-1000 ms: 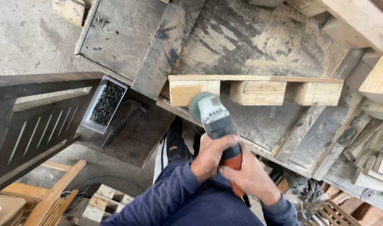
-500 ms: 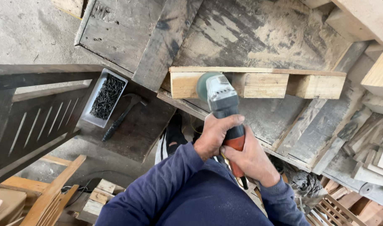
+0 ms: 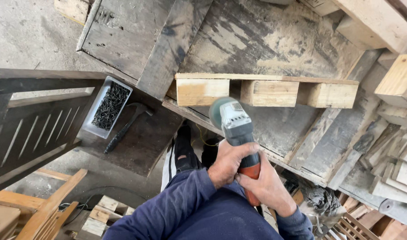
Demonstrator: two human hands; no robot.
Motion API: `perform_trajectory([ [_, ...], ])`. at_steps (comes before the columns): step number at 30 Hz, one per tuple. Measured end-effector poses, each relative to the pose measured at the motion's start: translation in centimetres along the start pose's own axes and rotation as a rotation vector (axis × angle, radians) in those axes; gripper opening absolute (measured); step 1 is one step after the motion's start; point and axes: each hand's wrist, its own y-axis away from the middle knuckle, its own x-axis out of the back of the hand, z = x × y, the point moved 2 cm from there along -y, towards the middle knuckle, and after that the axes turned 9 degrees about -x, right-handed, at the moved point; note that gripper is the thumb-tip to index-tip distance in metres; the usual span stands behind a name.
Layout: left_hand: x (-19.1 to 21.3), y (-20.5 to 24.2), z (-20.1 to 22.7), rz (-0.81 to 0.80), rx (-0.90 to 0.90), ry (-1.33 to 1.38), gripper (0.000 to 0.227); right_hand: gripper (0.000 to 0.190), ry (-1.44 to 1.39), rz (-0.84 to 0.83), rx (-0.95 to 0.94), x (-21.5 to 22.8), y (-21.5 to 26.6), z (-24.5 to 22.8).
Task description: The person uses an angle grinder with a sanding disc to smooth the edges and surfaces of small wooden blocks placed on a workbench. They reposition the blocks several times to access different sides and continue sanding until the clip ends.
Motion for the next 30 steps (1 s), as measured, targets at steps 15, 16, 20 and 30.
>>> perform_trajectory([
  [15,0.1,0.8,-1.1,-0.045,0.016,0.016,0.023,0.065,0.031,0.061,-0.096,-0.4,0.5,2.3],
  [16,0.2,0.6,-1.1,-0.035,0.02,0.02,0.024,0.064,-0.018,0.047,-0.077,-0.4,0.2,2.0],
  [20,1.6,0.9,-1.1,-0.003,-0.029,0.005,0.028,0.07,0.091,0.063,-0.082,-1.2,0.4,0.7],
  [30,7.3,3.3,1.5,0.114,-0.204,0.056,0.034,0.09,0.159,-0.102,0.049,-5.8,-1.2,-2.2],
])
